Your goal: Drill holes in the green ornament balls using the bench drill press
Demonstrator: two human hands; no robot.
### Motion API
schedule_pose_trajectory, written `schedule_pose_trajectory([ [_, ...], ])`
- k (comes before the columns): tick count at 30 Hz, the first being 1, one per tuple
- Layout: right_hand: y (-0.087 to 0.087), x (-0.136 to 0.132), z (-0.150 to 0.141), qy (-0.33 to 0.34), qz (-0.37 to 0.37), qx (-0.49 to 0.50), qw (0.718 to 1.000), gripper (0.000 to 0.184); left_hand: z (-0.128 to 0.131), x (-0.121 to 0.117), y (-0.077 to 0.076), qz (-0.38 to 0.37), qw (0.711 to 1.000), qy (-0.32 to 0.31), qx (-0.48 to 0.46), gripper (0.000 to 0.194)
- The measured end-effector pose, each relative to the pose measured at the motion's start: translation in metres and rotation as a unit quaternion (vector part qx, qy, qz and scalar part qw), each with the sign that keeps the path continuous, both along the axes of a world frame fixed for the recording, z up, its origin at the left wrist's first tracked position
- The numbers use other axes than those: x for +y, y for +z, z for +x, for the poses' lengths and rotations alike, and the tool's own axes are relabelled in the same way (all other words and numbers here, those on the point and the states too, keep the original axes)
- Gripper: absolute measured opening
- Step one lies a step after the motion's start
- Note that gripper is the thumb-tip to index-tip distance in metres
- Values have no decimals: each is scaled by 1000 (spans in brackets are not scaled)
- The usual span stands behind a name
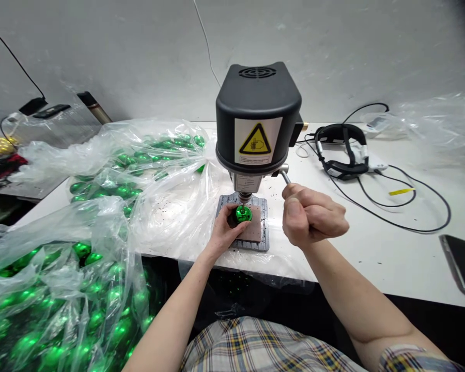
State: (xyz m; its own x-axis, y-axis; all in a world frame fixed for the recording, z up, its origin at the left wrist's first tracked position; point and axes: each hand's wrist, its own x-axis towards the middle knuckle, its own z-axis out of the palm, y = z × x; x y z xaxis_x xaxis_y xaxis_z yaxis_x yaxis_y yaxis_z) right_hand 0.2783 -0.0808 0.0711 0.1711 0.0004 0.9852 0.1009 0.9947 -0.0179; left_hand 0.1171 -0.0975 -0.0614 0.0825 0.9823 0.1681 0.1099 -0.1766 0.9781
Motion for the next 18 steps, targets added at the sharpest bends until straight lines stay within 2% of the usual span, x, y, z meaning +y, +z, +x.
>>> schedule_pose_trajectory([
  [4,-1,-1,1,6,16,-18,1000,41,-1,-1,0,5,1000,2,5,48],
  [7,10,-1,0,2,-16,-12,1000,44,-1,2,-1,0,1000,4,0,49],
  [10,38,4,-2,-3,-140,68,988,48,1,3,1,-17,1000,8,-8,49],
  [12,59,10,-3,33,-253,101,962,47,3,-3,8,-12,999,37,0,49],
  [14,75,15,-3,66,-326,116,936,45,3,-20,17,24,995,91,41,47],
  [16,83,18,-2,79,-360,122,922,44,-1,-49,24,110,981,117,107,42],
  [18,84,19,-1,78,-365,123,920,44,-8,-84,21,230,954,77,174,40],
])
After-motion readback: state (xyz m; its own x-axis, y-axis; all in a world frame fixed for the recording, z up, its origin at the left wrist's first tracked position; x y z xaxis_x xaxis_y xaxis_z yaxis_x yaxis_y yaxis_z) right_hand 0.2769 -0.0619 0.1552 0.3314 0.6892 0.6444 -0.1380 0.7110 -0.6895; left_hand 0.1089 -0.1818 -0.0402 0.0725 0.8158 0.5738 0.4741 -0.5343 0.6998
